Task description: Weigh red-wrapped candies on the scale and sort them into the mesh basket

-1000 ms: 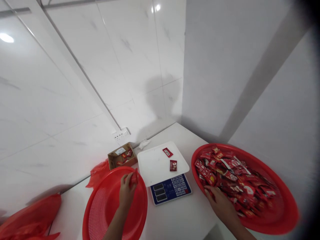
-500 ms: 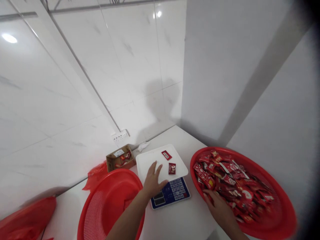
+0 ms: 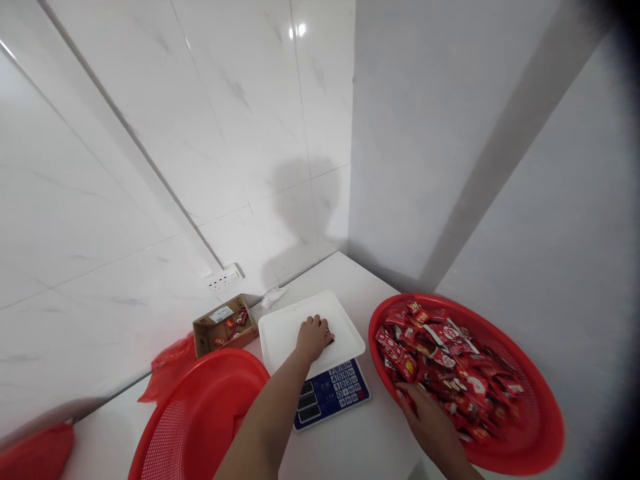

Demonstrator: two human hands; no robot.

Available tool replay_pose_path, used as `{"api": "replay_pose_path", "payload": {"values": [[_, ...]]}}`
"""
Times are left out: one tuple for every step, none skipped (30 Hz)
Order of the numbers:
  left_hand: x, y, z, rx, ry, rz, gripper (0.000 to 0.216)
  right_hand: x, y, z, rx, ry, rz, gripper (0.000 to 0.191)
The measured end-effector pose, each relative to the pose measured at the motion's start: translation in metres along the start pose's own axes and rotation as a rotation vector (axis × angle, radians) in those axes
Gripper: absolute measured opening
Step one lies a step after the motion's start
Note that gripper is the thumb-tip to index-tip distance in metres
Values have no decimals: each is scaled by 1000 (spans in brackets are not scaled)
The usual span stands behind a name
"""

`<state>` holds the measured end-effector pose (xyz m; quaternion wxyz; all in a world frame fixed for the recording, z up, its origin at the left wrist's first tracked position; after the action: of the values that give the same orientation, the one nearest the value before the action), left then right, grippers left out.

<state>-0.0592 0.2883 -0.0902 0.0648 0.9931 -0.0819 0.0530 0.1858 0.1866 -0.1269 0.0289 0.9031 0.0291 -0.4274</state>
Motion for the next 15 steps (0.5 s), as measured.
{"api": "replay_pose_path", "payload": {"values": [[-2, 6, 1, 6, 10, -33, 34, 0, 0, 0, 0, -2, -3, 34], [-5, 13, 1, 12, 24, -65, 31, 0, 0, 0, 0, -6, -10, 34], [-8, 20, 1, 19, 42, -96, 28, 0, 0, 0, 1, -13, -18, 34], [-11, 26, 1, 30, 65, -130, 28, 0, 0, 0, 2, -20, -25, 34], [-15, 31, 1, 45, 91, -166, 30, -1, 0, 0, 6, -26, -31, 35], [-20, 36, 0, 61, 119, -206, 33, -1, 0, 0, 9, -30, -36, 36], [-25, 41, 0, 78, 149, -249, 35, -1, -1, 0, 11, -30, -38, 36], [-30, 45, -1, 96, 179, -294, 36, -1, -1, 0, 9, -28, -40, 37], [-35, 49, -2, 114, 208, -339, 35, -2, -1, 0, 2, -26, -42, 38], [-41, 54, -3, 134, 236, -383, 33, -2, -1, 1, -7, -22, -43, 38], [-47, 60, -5, 155, 263, -425, 31, -2, -2, 2, -17, -20, -46, 39], [-54, 68, -8, 177, 288, -464, 30, -3, -2, 2, -27, -17, -50, 39], [-61, 77, -11, 200, 311, -501, 29, -3, -2, 3, -34, -14, -51, 39], [-70, 89, -14, 222, 331, -535, 29, -3, -2, 3, -37, -9, -49, 40], [-79, 104, -19, 244, 346, -570, 29, -2, -2, 3, -41, -4, -46, 40]]}}
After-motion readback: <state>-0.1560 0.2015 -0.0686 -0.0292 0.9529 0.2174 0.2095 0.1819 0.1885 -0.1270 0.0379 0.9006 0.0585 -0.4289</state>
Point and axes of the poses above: each hand's wrist, its own y-axis away from the middle knuckle, its own z-axis out of the palm, x = y × z, the point moved 8 cm from there along -y, towards the middle knuckle, and after that the axes turned 10 degrees about -y, right-handed, at the moved point
